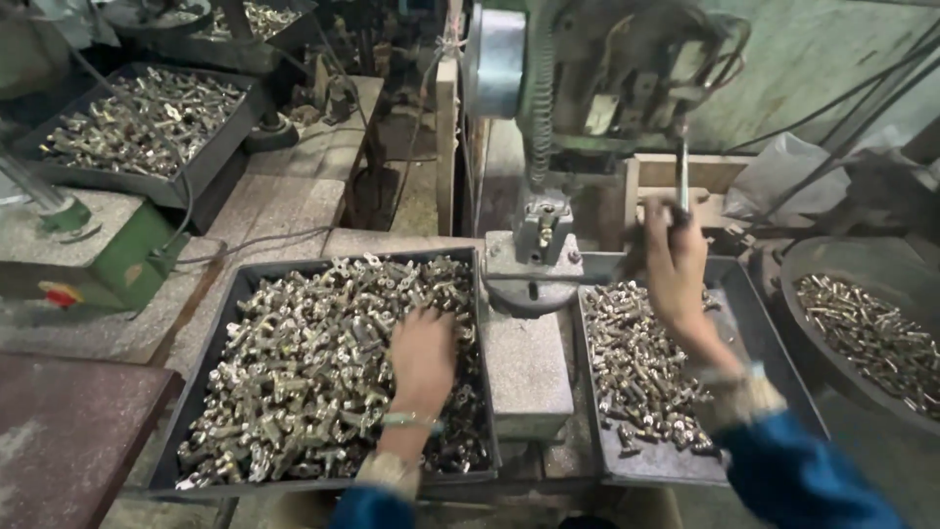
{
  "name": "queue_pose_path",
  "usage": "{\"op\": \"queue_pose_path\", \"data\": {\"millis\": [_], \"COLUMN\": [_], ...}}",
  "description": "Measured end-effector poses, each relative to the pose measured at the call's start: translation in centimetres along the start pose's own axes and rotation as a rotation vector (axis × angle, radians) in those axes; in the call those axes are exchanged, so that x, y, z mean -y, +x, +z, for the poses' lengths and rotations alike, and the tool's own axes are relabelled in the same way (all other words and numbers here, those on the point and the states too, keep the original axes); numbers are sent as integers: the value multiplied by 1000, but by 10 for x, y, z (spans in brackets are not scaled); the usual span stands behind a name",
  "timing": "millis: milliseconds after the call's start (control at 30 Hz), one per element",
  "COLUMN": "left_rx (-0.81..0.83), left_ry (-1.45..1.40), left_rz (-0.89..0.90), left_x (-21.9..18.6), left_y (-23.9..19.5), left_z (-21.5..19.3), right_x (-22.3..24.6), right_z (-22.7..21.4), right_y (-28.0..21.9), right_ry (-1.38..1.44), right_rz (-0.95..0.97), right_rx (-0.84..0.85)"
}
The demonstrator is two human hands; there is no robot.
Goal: Operating a manual riveting machine to assemble small metal components.
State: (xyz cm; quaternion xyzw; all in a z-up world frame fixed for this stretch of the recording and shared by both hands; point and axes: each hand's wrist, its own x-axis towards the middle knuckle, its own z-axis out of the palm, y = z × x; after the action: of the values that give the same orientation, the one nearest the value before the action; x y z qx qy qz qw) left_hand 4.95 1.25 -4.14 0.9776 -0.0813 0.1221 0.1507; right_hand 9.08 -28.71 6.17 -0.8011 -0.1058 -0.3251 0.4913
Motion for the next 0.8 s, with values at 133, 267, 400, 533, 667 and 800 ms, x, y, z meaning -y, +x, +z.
{"op": "queue_pose_path", "data": {"millis": [133, 267, 400, 533, 667, 800], "left_rx": [-184, -372, -627, -705, -657, -526], "left_ry": [-638, -700, -405, -305, -276, -454], "left_rz": [-210, -36, 315, 532, 445, 307], "left_x": [-19, -55, -88, -101, -109, -102], "left_y": [-17, -13, 10, 44, 40, 18], "left_z": [-65, -88, -97, -88, -100, -100], "right_x": [71, 83, 92, 78, 83, 70], "right_z": [12, 23, 13, -41, -78, -82], "right_y": [-23, -1, 7, 30, 85, 188], "right_ry": [-61, -540, -328, -315, -91, 557], "right_rz": [-187, -528, -624, -120, 63, 140], "right_rx": [60, 214, 96, 134, 113, 209]}}
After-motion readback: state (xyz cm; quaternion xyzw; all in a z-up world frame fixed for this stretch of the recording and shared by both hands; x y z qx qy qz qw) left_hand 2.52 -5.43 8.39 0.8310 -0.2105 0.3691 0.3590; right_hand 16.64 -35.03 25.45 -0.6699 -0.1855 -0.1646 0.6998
